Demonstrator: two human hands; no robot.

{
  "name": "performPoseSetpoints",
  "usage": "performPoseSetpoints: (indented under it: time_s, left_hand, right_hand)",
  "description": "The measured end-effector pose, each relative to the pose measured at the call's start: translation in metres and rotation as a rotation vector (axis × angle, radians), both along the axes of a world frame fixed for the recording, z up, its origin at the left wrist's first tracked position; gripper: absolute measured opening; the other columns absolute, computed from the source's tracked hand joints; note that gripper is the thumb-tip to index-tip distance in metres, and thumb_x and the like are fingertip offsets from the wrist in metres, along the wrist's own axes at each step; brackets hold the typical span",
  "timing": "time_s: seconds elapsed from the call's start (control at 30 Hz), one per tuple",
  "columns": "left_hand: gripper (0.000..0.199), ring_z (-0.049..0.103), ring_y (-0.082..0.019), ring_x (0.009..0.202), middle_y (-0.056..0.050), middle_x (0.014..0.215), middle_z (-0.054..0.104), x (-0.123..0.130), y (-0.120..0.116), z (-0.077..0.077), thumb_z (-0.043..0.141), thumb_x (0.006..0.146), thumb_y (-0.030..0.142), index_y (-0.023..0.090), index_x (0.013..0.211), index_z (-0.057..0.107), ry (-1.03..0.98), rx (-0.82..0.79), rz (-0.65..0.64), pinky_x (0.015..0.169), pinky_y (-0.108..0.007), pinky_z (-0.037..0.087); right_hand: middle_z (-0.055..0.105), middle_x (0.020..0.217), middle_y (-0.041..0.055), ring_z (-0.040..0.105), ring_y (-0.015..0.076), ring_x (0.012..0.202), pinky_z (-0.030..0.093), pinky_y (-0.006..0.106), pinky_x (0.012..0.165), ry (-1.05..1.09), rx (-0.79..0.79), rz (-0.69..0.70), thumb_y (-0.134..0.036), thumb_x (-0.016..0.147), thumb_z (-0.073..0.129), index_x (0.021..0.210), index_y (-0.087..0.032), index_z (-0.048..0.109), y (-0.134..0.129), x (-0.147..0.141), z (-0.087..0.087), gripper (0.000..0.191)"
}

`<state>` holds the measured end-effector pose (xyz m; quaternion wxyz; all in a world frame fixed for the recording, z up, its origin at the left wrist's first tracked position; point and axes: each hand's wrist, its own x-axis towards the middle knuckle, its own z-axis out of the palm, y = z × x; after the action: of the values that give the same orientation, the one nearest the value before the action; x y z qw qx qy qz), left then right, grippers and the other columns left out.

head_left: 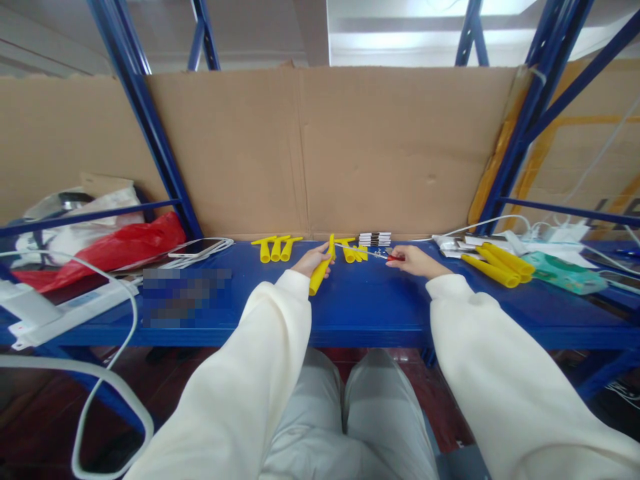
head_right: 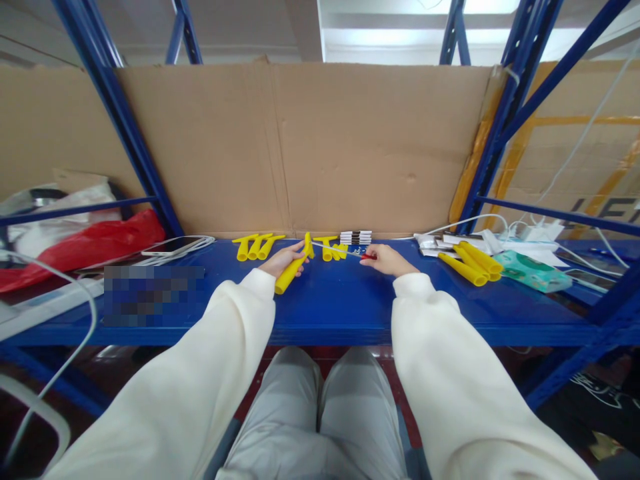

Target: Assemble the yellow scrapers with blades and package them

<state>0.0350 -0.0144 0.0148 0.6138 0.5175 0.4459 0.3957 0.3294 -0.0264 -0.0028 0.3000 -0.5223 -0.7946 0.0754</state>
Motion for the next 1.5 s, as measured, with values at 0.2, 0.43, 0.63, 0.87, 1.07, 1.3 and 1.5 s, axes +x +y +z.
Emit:
performPoseSetpoints:
  time_s: [0.2,0.43,0.63,0.87,1.07,1.3,1.5]
  left_hand:
    - [0.066,0.046,-0.011,0.037,0.001,0.065,0.053,0.002,-0.003,0.001,0.038,0.093,0.007,0.027,0.155,0.027,0.007,0.013,0.016,0.036,-0.02,0.037]
    - [0.067,0.046,-0.011,0.037,0.002,0.064,0.054,0.001,0.0,-0.001,0.039,0.093,0.006,0.027,0.155,0.027,0.021,0.025,0.005,0.037,-0.02,0.038]
    - [0.067,0.048,-0.008,0.039,0.003,0.065,0.055,0.003,-0.001,-0.002,0.042,0.093,0.007,0.026,0.156,0.026,0.15,0.078,0.036,0.039,-0.018,0.041]
    - [0.083,0.053,-0.007,0.043,0.003,0.069,0.059,0.005,0.004,-0.011,0.06,0.084,0.005,0.02,0.157,0.024,0.362,0.283,0.012,0.041,-0.017,0.043]
    - [0.083,0.056,-0.007,0.044,0.001,0.079,0.06,0.004,0.007,-0.015,0.055,0.083,0.002,0.022,0.157,0.024,0.387,0.313,0.013,0.04,-0.017,0.043]
    - [0.083,0.056,-0.006,0.043,-0.001,0.085,0.061,0.006,0.004,-0.013,0.055,0.084,0.003,0.024,0.157,0.023,0.384,0.278,0.013,0.039,-0.017,0.043]
    - [0.081,0.054,-0.006,0.043,-0.001,0.089,0.063,0.008,-0.002,-0.007,0.054,0.083,0.002,0.027,0.156,0.026,0.354,0.233,0.045,0.038,-0.016,0.042]
  right_hand:
    - [0.068,0.077,0.0048,0.059,0.0201,0.07,0.044,0.031,0.067,-0.012,-0.009,0.022,-0.049,0.079,0.059,0.076,-0.021,0.058,-0.003,-0.002,0.002,0.028]
    - [0.067,0.077,0.0036,0.059,0.0182,0.069,0.041,0.027,0.064,-0.077,0.072,-0.132,-0.039,0.077,0.067,0.076,-0.022,0.053,-0.005,-0.001,0.001,0.021]
    - [0.068,0.075,0.005,0.059,0.0176,0.067,0.039,0.027,0.063,-0.166,0.07,-0.052,-0.039,0.086,0.054,0.073,-0.02,0.059,-0.009,-0.001,0.005,0.024]
    - [0.069,0.075,0.0051,0.06,0.0179,0.066,0.04,0.027,0.061,-0.207,0.052,-0.101,-0.038,0.086,0.055,0.075,-0.02,0.06,-0.011,-0.005,0.005,0.022]
    - [0.072,0.083,0.0052,0.065,0.0204,0.075,0.039,0.027,0.064,-0.294,0.13,-0.299,-0.033,0.082,0.063,0.081,-0.022,0.059,-0.02,-0.015,0.01,0.012]
    - [0.074,0.089,0.007,0.068,0.0216,0.081,0.044,0.026,0.066,-0.336,0.05,-0.372,-0.031,0.083,0.064,0.096,-0.021,0.062,-0.022,-0.022,0.011,0.017]
    - [0.075,0.095,0.011,0.068,0.0201,0.083,0.046,0.025,0.073,-0.374,-0.04,-0.196,-0.019,0.088,0.054,0.088,-0.017,0.067,-0.022,-0.021,0.013,0.013]
